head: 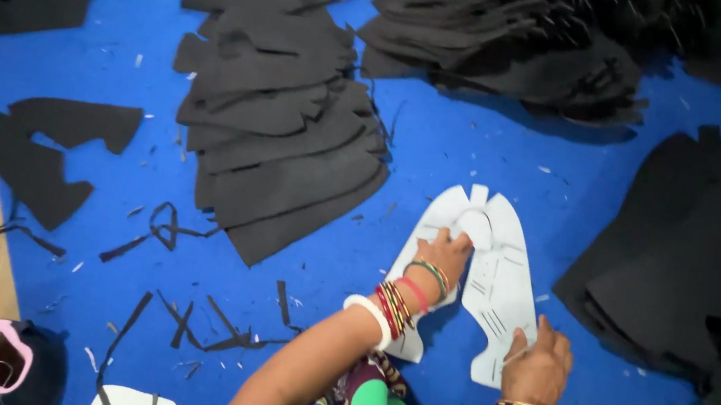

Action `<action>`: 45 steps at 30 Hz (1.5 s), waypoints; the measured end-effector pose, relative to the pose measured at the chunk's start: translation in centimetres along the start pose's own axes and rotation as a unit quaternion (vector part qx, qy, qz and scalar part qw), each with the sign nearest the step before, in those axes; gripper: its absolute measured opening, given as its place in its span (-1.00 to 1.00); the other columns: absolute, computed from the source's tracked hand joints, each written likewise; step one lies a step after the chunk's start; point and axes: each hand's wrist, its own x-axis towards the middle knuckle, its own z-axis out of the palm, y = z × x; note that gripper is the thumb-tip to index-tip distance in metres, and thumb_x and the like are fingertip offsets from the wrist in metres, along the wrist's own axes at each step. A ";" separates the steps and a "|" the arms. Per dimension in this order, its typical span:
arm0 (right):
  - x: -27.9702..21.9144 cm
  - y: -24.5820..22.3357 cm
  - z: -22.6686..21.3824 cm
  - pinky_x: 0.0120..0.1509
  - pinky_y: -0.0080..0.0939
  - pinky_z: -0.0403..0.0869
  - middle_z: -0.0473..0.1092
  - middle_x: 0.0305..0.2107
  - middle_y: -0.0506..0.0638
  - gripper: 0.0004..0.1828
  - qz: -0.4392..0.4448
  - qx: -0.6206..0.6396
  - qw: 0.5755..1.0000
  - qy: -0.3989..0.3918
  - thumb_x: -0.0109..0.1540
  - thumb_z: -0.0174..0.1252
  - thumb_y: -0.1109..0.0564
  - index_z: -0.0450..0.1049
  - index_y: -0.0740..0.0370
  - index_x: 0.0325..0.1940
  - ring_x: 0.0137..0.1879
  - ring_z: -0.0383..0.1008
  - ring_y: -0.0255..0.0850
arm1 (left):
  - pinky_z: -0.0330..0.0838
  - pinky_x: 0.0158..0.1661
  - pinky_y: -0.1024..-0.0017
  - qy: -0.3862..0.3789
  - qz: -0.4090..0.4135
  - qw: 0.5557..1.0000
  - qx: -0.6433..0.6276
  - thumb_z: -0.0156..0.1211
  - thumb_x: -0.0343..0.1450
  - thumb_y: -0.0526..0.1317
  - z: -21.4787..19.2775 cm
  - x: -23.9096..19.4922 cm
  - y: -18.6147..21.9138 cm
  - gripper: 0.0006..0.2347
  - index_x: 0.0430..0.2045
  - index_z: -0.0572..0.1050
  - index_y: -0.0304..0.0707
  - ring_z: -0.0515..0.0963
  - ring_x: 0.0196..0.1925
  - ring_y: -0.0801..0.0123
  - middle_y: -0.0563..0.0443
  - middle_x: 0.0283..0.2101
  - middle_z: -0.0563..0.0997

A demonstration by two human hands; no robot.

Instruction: Trace white patterns onto black shoe components using a marking pen.

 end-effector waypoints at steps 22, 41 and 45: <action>-2.8 -2.7 -3.3 0.39 0.17 0.26 0.30 0.13 0.41 -0.05 0.028 0.035 0.997 -0.057 0.05 0.45 -0.07 0.25 0.48 0.37 0.25 0.27 0.31 | 0.52 -0.10 -0.14 -0.036 -0.062 0.993 -0.099 0.38 0.28 0.04 -5.0 -1.0 1.7 -0.47 0.14 0.44 -0.01 0.33 0.24 0.03 0.08 0.11 0.42; 10.7 -2.6 4.6 0.02 -0.31 0.59 0.57 -0.16 0.08 -0.76 0.074 0.500 0.832 -0.229 0.39 0.13 0.12 0.55 0.26 0.08 -0.09 0.62 -0.25 | 0.38 -0.04 -0.14 -0.025 -0.080 0.992 -0.091 0.40 0.21 0.14 -5.1 -1.4 1.5 -0.36 0.22 0.41 0.11 0.33 0.22 0.19 0.19 0.21 0.40; 11.8 -4.8 3.8 -0.04 -0.20 0.54 0.53 -0.17 0.18 -0.86 -0.117 0.338 0.925 -0.129 0.34 0.21 0.22 0.64 0.29 -0.06 -0.08 0.59 -0.05 | 0.37 -0.03 -0.15 -0.030 -0.082 0.992 -0.092 0.43 0.19 0.13 -5.4 -1.2 1.4 -0.35 0.20 0.43 0.11 0.34 0.22 0.20 0.18 0.20 0.40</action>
